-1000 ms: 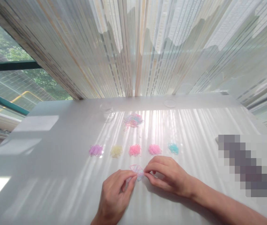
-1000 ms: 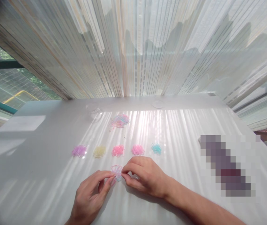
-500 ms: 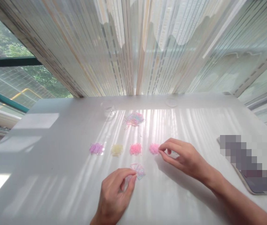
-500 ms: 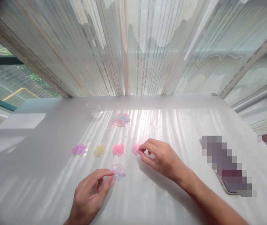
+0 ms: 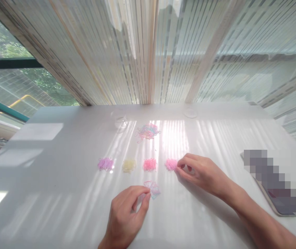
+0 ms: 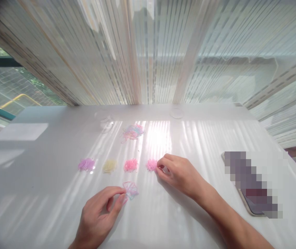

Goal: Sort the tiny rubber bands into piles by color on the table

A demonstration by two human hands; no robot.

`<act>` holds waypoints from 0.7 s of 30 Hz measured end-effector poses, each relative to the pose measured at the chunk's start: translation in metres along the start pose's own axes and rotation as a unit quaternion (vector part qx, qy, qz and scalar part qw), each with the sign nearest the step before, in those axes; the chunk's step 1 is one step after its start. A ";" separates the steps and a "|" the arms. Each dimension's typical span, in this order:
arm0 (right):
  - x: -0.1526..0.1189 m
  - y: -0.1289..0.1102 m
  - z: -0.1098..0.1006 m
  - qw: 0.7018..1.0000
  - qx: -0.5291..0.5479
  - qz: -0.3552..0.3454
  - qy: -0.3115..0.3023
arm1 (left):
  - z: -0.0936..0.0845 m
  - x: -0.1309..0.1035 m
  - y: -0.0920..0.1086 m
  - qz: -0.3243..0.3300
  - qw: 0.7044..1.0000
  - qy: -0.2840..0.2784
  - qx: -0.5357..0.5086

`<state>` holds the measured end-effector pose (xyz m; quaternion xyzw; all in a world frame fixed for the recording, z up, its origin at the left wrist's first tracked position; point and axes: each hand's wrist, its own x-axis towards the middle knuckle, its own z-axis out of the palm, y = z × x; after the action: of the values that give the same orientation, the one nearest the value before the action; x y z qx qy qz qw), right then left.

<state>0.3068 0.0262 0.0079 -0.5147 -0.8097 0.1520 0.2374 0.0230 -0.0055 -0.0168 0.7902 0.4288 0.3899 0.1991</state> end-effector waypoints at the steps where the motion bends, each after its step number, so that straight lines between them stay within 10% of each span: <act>1: 0.000 0.000 -0.001 1.000 0.000 -0.001 -0.002 | 0.000 0.000 0.000 -0.001 1.000 -0.002 0.001; 12: -0.002 0.005 -0.015 1.000 0.011 -0.001 -0.024 | 0.001 0.002 0.001 0.001 1.000 0.001 0.001; 21: -0.007 -0.026 0.019 0.988 0.069 -0.116 -0.076 | -0.016 0.005 -0.003 0.009 0.997 -0.041 0.066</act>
<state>0.2798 0.0088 0.0031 -0.3869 -0.8670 0.2182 0.2258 0.0102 -0.0002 -0.0063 0.8207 0.4380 0.3301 0.1601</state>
